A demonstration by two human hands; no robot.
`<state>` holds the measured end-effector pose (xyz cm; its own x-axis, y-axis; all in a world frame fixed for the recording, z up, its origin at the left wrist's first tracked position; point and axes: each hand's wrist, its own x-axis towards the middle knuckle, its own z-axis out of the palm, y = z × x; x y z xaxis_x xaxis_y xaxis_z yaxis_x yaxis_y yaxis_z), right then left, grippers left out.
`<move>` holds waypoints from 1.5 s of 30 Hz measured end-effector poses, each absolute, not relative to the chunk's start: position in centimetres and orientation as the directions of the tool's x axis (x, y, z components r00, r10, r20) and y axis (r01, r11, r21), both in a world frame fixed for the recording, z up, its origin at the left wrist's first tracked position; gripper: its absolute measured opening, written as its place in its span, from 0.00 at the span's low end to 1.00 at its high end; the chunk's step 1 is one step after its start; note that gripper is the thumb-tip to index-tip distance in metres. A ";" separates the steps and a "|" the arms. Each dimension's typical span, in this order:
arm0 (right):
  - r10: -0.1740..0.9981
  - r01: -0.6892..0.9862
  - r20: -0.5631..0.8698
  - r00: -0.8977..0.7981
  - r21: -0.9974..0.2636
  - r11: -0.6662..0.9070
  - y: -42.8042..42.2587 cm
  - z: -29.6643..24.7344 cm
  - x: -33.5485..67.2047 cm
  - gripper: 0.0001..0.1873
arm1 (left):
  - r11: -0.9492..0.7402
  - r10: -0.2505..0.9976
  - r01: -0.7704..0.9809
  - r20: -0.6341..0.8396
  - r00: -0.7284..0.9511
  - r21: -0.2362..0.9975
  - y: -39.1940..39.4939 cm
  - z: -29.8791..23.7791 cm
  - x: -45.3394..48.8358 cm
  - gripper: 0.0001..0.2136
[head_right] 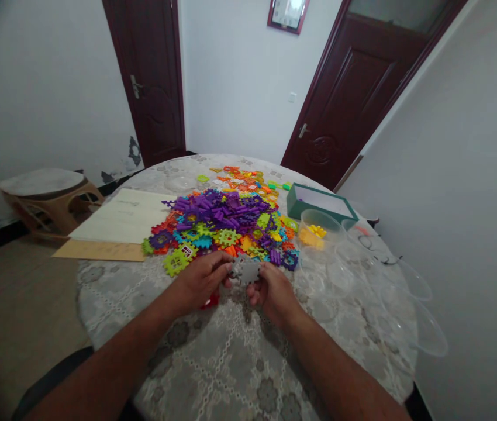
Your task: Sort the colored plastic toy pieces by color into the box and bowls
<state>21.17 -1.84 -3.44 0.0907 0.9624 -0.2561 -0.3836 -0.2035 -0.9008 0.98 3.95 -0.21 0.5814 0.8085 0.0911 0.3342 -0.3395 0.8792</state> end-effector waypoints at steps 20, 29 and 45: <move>0.992 -0.315 -0.115 0.043 -0.944 -0.095 -3.0 -3.9 20.9 0.24 | -0.387 0.797 0.473 0.030 0.603 0.791 3.1 0.3 1.3 0.06; 0.974 0.147 -0.025 0.223 -0.987 -0.059 -2.5 -5.0 23.1 0.17 | -0.612 0.767 0.679 0.098 0.634 0.405 4.6 -0.2 -1.3 0.08; 0.987 0.422 0.146 0.073 -0.901 0.102 -2.3 -4.4 21.8 0.09 | -0.577 0.815 0.804 0.042 0.577 0.148 4.5 -2.0 1.2 0.09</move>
<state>21.84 -2.26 -4.45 0.0729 0.9866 0.1460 0.4220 0.1022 -0.9008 1.21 4.48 -1.98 0.5774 0.8154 0.0424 0.8035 -0.5767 0.1476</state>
